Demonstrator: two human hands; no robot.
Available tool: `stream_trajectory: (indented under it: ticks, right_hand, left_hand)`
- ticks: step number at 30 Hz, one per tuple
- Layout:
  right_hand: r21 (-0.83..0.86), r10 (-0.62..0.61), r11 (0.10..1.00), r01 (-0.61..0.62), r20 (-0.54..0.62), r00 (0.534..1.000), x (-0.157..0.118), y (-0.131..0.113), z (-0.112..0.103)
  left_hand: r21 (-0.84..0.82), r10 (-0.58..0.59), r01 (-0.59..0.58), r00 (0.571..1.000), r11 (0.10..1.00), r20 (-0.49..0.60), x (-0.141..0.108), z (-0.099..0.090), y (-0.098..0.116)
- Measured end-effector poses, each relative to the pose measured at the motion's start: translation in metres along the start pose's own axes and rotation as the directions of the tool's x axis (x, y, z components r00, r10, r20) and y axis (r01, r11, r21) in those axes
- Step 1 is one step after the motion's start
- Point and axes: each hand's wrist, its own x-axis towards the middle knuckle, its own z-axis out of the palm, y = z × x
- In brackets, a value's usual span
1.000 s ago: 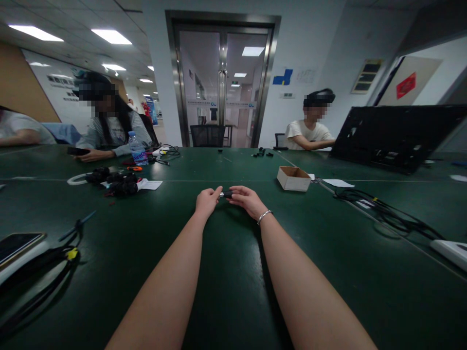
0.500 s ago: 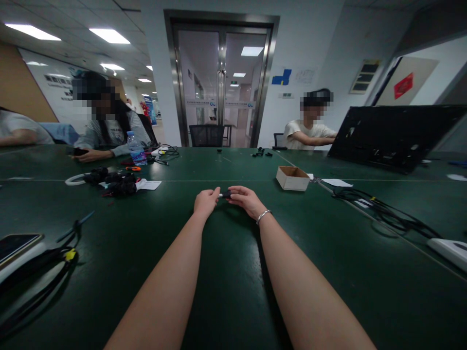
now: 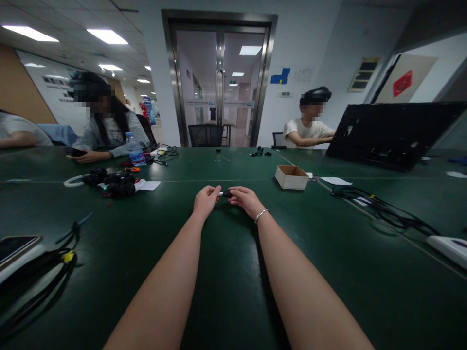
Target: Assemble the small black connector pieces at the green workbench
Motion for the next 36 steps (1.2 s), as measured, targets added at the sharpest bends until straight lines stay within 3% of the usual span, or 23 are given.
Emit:
stream_trajectory:
  ticks: [5,14,23,31,36]
  right_hand:
    - [0.025,0.001,1.0,-0.001,-0.02,1.0,0.001,0.0,-0.001]
    - [0.017,-0.024,1.0,0.023,0.026,0.999,-0.003,0.0,-0.002]
    - [-0.006,-0.114,0.993,0.115,0.045,0.992,-0.002,-0.002,0.007]
    - [0.011,-0.054,0.998,0.055,-0.044,0.998,0.0,0.001,0.003]
    - [0.003,-0.048,0.999,0.048,-0.034,0.998,0.001,0.002,0.002]
  left_hand:
    - [-0.126,0.095,-0.086,0.993,0.988,0.07,0.001,0.001,0.0]
    - [-0.064,-0.004,0.008,0.999,0.998,0.054,0.006,-0.001,-0.005]
    - [-0.025,-0.018,0.017,1.0,1.0,-0.014,0.007,-0.002,-0.006]
    - [-0.153,0.066,-0.053,0.995,0.987,0.08,0.001,-0.001,0.006]
    - [-0.139,-0.018,0.029,0.997,0.99,0.078,0.0,0.001,0.006]
